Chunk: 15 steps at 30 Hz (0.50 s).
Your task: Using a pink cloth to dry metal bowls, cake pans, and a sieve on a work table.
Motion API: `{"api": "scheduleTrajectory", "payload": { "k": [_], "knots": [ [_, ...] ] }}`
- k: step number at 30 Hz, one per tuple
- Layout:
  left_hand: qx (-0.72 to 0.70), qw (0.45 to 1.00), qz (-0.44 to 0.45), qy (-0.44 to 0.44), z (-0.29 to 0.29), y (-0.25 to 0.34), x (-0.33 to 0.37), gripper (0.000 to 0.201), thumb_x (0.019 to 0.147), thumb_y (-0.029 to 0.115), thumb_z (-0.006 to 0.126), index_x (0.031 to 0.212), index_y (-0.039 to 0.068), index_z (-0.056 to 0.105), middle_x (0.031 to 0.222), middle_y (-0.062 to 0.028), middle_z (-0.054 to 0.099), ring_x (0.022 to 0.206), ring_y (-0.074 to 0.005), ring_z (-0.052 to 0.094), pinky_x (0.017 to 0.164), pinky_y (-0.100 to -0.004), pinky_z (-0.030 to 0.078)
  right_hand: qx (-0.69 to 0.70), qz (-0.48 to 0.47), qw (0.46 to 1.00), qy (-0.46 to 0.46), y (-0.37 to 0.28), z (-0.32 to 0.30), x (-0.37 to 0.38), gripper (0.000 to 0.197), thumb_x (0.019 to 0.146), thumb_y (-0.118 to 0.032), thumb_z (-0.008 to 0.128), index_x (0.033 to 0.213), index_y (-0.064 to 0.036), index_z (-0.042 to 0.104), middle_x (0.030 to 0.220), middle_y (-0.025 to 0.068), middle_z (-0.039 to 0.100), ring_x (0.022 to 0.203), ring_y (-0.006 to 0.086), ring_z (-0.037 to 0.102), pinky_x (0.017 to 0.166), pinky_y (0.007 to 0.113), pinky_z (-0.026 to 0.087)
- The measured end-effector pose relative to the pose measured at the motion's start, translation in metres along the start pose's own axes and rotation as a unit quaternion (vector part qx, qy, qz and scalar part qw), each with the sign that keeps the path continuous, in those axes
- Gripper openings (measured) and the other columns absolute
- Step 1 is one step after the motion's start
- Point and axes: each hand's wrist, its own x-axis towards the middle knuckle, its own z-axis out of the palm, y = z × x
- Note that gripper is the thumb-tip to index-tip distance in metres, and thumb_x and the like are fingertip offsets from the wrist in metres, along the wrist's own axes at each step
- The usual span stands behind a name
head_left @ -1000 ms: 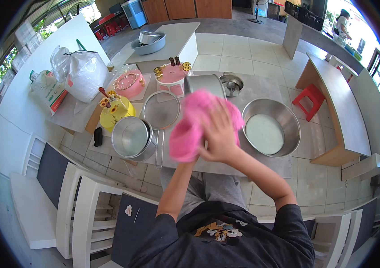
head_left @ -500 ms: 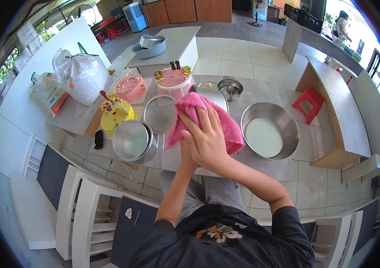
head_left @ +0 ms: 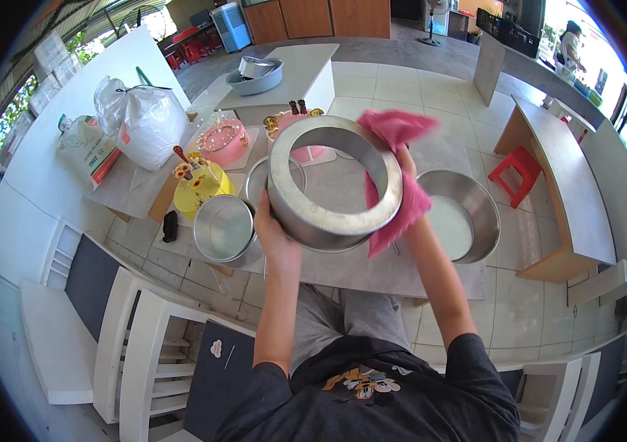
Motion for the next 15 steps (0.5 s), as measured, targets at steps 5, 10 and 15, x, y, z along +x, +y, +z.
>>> {"api": "scheduleTrajectory", "payload": {
  "k": [5, 10, 15],
  "knots": [
    [-0.077, 0.988, 0.128, -0.030, 0.009, -0.016, -0.005, 0.036, 0.094, 0.026, 0.040, 0.113, -0.004, 0.044, 0.112, -0.0108, 0.051, 0.099, -0.0205, 0.051, 0.089, -0.0331, 0.040, -0.002, -0.183, 0.977, 0.107, 0.047, 0.029, -0.034, 0.043, 0.089, -0.012, 0.046, 0.130, -0.0025, 0.036, 0.128, 0.0090, 0.041, 0.119, 0.0207, 0.038, 0.099, 0.032, 0.030],
    [0.143, 0.964, 0.218, 0.042, -0.011, -0.032, 0.002, 0.049, 0.093, 0.033, 0.042, 0.125, -0.002, 0.034, 0.116, -0.0130, 0.046, 0.101, -0.0187, 0.047, 0.089, -0.0311, 0.039, -0.304, -0.494, 0.806, -0.117, 0.030, 0.070, -0.069, 0.044, 0.076, 0.000, 0.050, 0.120, -0.0002, 0.044, 0.124, 0.0206, 0.043, 0.123, 0.0293, 0.035, 0.100, 0.041, 0.028],
    [0.103, 0.983, 0.144, 0.046, 0.007, -0.010, -0.014, 0.043, 0.092, 0.033, 0.044, 0.116, -0.003, 0.043, 0.108, -0.0107, 0.051, 0.094, -0.0165, 0.051, 0.083, -0.0292, 0.043, -0.280, -0.466, 0.835, 0.084, -0.047, 0.107, -0.063, 0.023, 0.072, 0.000, 0.057, 0.095, 0.0004, 0.058, 0.090, 0.0166, 0.060, 0.088, 0.0258, 0.058, 0.077, 0.036, 0.045]
  ]
}}
